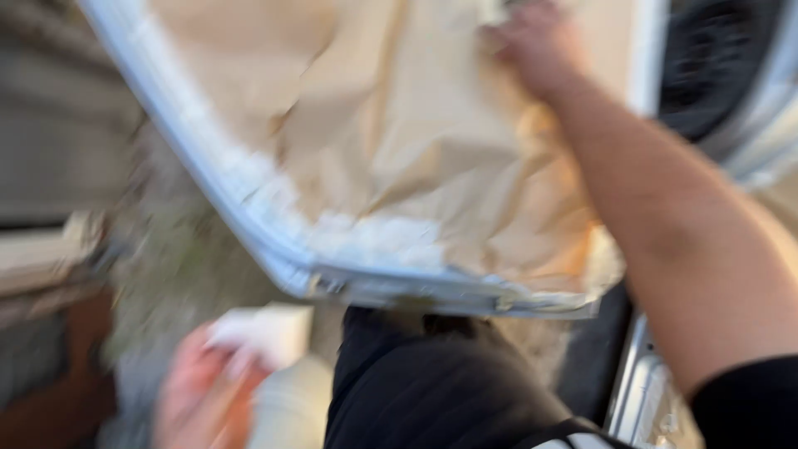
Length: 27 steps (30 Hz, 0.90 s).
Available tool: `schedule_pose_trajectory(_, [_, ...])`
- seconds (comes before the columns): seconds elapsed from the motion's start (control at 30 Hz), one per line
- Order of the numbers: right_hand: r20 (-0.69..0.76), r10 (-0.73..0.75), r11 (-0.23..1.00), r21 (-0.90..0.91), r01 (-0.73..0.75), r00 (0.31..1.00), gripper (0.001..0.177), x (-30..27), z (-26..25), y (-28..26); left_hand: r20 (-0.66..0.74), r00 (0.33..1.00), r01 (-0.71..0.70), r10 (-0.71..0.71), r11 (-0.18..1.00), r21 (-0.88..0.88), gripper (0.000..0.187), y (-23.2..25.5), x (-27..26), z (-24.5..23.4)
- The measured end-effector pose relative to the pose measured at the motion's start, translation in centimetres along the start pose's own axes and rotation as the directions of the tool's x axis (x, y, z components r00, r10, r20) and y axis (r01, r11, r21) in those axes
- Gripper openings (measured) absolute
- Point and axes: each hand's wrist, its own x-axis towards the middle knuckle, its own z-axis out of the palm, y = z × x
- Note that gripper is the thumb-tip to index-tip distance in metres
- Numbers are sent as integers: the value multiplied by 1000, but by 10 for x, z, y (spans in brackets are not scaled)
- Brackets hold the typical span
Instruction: The person uses masking tape to secure a large sheet of brown paper over a silver car door. They repeatedly tear off strips of tape and apply them along the edges and corners of the door to hold the paper in place.
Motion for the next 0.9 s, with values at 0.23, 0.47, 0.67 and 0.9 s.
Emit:
schedule_pose_trajectory(0.23, [-174,112,922,386,-37,978,52,-19,-108,-121,380,925,100,6,961,-258,39,-10,-14,111])
schedule_pose_trajectory(0.47, [216,-300,-116,959,-260,929,25,-128,-275,-252,474,878,-303,69,846,439,37,14,-73,183])
schedule_pose_trajectory(0.67, [578,-239,-54,794,-605,780,13,-222,-296,-236,444,886,-463,133,300,834,48,-17,-106,192])
schedule_pose_trajectory(0.9, [697,-40,-101,710,-697,716,10,-331,-286,-192,19,996,-26,84,84,996,33,-79,-54,71])
